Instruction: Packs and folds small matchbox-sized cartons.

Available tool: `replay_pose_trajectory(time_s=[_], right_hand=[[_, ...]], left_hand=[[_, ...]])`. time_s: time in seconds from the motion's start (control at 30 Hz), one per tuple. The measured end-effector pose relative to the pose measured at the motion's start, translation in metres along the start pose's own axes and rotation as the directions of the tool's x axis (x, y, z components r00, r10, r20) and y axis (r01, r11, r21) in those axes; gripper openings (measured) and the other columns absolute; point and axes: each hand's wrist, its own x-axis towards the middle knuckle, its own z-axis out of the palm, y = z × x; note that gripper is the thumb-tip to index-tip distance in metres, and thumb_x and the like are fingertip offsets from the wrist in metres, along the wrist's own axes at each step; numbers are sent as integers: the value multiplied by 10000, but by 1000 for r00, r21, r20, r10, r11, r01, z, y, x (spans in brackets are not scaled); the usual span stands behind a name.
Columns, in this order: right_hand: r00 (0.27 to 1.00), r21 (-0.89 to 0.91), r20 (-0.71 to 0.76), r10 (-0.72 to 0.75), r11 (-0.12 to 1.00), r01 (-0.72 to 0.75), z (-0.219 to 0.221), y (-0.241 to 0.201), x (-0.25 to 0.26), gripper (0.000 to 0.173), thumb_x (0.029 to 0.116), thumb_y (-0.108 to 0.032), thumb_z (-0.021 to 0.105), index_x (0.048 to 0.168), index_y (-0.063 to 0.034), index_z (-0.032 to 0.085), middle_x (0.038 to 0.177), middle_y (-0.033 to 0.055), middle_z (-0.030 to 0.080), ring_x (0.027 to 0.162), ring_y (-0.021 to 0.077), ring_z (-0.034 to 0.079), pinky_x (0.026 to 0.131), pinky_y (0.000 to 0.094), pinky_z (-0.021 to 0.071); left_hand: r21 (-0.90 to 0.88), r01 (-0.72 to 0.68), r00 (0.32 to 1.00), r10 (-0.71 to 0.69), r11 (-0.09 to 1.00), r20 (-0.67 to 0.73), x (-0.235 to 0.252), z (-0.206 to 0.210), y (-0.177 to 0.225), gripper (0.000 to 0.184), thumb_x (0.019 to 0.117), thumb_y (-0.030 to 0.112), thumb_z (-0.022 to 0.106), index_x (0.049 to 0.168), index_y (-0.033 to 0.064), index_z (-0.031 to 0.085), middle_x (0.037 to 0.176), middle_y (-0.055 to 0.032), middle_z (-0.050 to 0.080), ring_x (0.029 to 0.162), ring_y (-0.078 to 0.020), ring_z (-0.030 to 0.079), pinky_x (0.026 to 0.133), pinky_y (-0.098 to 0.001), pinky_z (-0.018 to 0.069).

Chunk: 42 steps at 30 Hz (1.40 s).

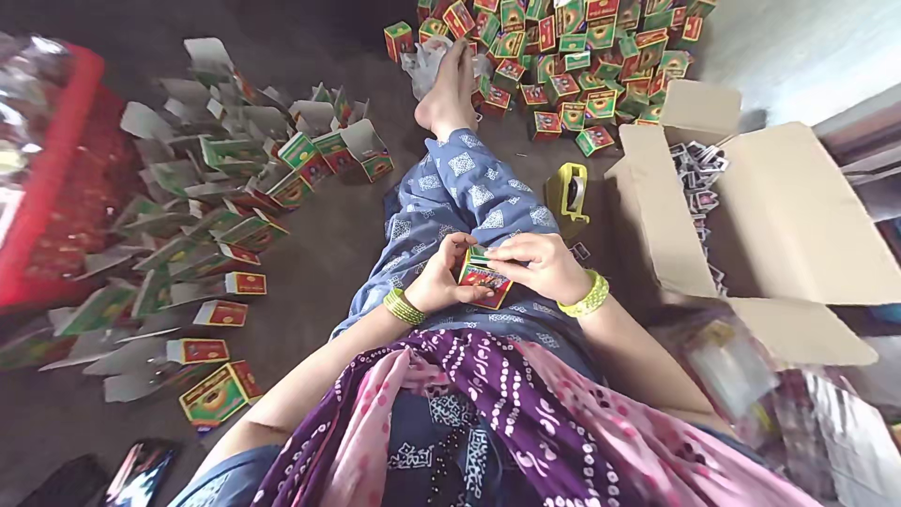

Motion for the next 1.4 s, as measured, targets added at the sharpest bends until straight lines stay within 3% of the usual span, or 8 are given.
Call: replay_pose_trajectory(time_s=[0.23,0.43,0.6,0.7,0.8,0.9,1.13,1.4], right_hand=[[989,-102,141,33,995,-19,-1,-3,-2,280,996,-154,547,1116,-130,799,1125,52,710,1117,152,628,977,346,532],[1000,-235,-19,-15,972,11,22,1,-19,319,1064,-99,489,1295,-40,701,1299,92,710,1275,202,637,1136,396,489],[981,35,-55,187,982,-185,0,14,-24,436,1028,-130,574,1446,-13,540,1366,92,664,1270,193,633,1081,425,544],[845,65,-325,425,901,-428,-36,48,-30,418,1005,-158,612,1404,-45,562,1333,94,668,1169,181,673,990,401,581],[546,76,-609,575,728,-681,-74,105,-47,362,1008,-152,609,1341,-12,581,1229,145,691,1118,212,678,985,406,550],[342,99,-619,707,502,-859,-102,157,-61,432,998,-144,616,1394,16,546,1295,204,667,1206,299,652,1056,486,502],[358,-11,-419,834,389,-921,-111,209,-64,426,1025,-230,630,1377,5,588,1347,238,630,1292,374,583,1118,560,423],[202,283,-451,869,354,-892,-115,204,-56,395,891,-222,809,1226,-34,714,1206,167,708,1150,291,652,1030,505,493]], left_hand=[[-3,36,999,-36,999,-13,-1,0,1,844,727,171,925,1367,-5,404,1185,-133,684,1062,-219,707,951,-436,602],[-46,80,986,-86,996,-141,-1,-2,0,717,775,99,881,1334,26,438,1151,-124,692,1007,-235,722,907,-446,618],[-9,71,992,-72,997,-108,0,0,2,570,875,123,807,1334,40,479,1164,-120,698,1002,-231,723,891,-431,627],[-23,132,978,-134,991,-160,0,-1,5,468,925,118,728,1320,55,484,1143,-102,701,981,-217,722,865,-417,628],[-25,143,967,-145,989,-209,0,0,4,367,969,120,629,1301,54,488,1107,-71,707,941,-178,724,833,-380,629],[-1,127,964,-124,992,-237,3,-1,0,296,1007,121,498,1290,35,500,1143,-66,678,968,-149,703,848,-359,615],[54,109,965,-93,993,-244,6,-2,-1,293,1052,133,356,1268,20,518,1170,-37,659,952,-71,674,832,-275,591],[49,134,964,-118,990,-240,7,-2,-2,286,1058,140,364,1265,29,527,1151,-39,666,939,-88,682,818,-289,600]])
